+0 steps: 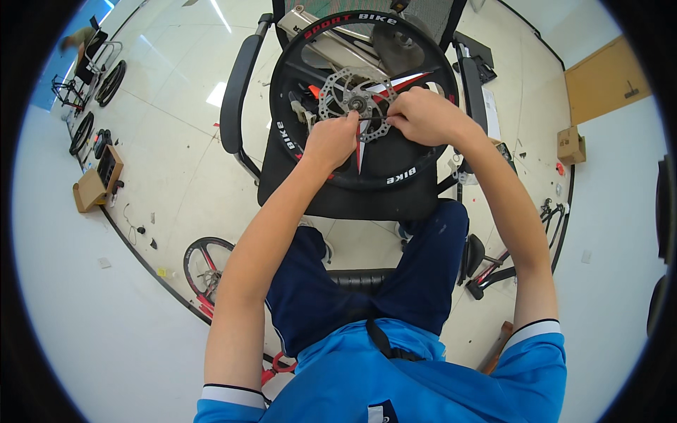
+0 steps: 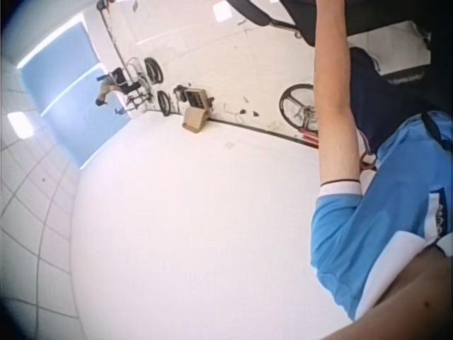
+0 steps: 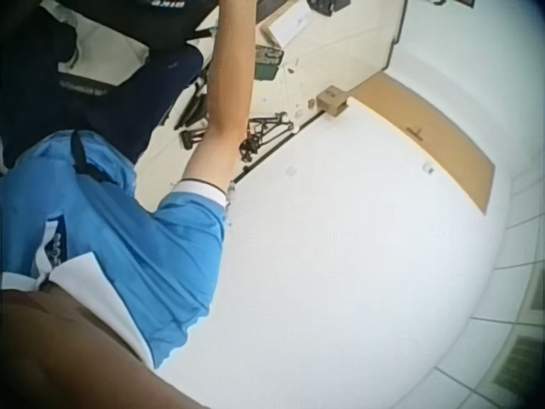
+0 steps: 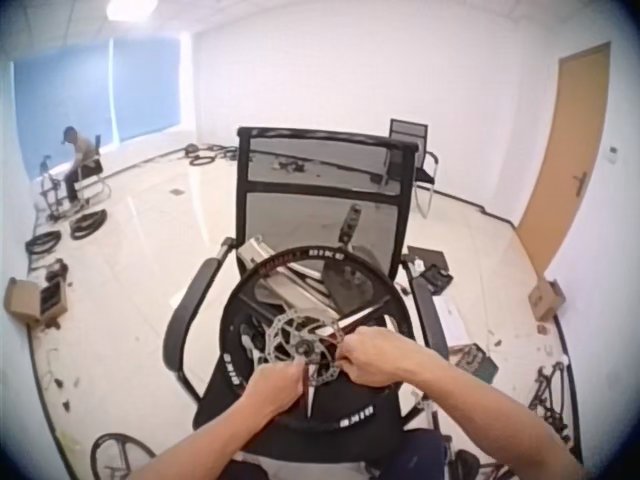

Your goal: The person assembles a bicycle wheel by attaching a disc brake rotor to the hub using bolts and a hex key. The person tightens the bolts in sequence and rotates the wheel to check alignment.

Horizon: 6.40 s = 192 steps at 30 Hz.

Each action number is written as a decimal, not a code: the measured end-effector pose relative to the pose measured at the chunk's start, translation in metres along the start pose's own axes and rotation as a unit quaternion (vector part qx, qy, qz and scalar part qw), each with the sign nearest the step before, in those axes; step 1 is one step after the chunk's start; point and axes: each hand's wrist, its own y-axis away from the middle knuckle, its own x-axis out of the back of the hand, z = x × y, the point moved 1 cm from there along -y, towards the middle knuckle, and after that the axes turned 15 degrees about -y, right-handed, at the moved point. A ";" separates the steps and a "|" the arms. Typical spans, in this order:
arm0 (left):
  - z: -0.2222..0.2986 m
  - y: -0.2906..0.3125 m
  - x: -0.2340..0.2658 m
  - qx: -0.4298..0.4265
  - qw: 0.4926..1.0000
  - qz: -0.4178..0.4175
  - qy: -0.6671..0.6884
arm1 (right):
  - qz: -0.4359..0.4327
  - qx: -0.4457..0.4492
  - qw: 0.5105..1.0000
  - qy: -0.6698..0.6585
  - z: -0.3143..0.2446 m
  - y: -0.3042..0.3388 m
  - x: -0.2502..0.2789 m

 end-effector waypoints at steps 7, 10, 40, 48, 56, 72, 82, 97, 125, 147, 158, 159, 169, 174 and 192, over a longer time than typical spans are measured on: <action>-0.004 0.001 -0.001 -0.021 0.999 0.018 -0.018 | 0.021 0.001 0.999 -0.032 -0.008 0.018 -0.025; -0.006 -0.001 0.000 -0.037 0.997 0.005 -0.072 | 0.055 0.006 0.998 -0.011 -0.015 0.024 -0.043; -0.014 0.003 0.023 -0.138 0.980 0.070 -0.124 | 0.196 -0.096 0.846 -0.487 0.035 0.038 -0.163; 0.007 0.079 -0.042 0.320 0.922 0.201 0.082 | 0.074 -0.154 0.725 -0.667 0.026 0.021 -0.135; 0.033 0.083 -0.094 0.543 0.826 0.104 0.108 | 0.067 -0.240 0.776 -0.580 0.010 0.006 -0.123; 0.036 0.076 -0.115 0.542 0.839 0.040 -0.042 | -0.107 -0.247 0.782 -0.562 0.026 0.000 -0.101; 0.036 0.074 -0.115 0.537 0.840 0.060 -0.051 | -0.234 -0.026 0.955 0.183 -0.009 -0.070 0.016; 0.039 0.072 -0.107 0.537 0.841 0.066 -0.011 | 0.089 0.107 0.990 0.006 -0.004 -0.047 -0.028; -0.046 0.041 0.001 0.155 0.858 0.053 0.486 | 0.253 -0.029 0.811 -0.527 0.006 0.009 -0.121; 0.011 0.045 -0.019 0.032 0.883 0.275 0.380 | 0.469 0.199 0.860 -0.030 0.025 -0.030 -0.139; 0.012 0.033 -0.024 0.040 0.863 0.340 0.371 | 0.457 0.189 0.869 -0.002 0.023 -0.031 -0.136; 0.012 0.031 -0.025 0.038 0.863 0.345 0.366 | 0.456 0.191 0.869 0.000 0.024 -0.032 -0.135; 0.009 0.020 -0.016 0.103 0.832 0.360 0.408 | 0.416 0.148 0.897 -0.026 0.007 -0.026 -0.118; 0.014 0.018 -0.023 0.100 0.816 0.376 0.427 | 0.378 0.171 0.891 -0.183 -0.030 0.006 -0.099; 0.023 0.013 -0.052 0.147 0.827 0.352 0.412 | 0.201 0.232 0.940 -0.151 -0.025 -0.023 -0.113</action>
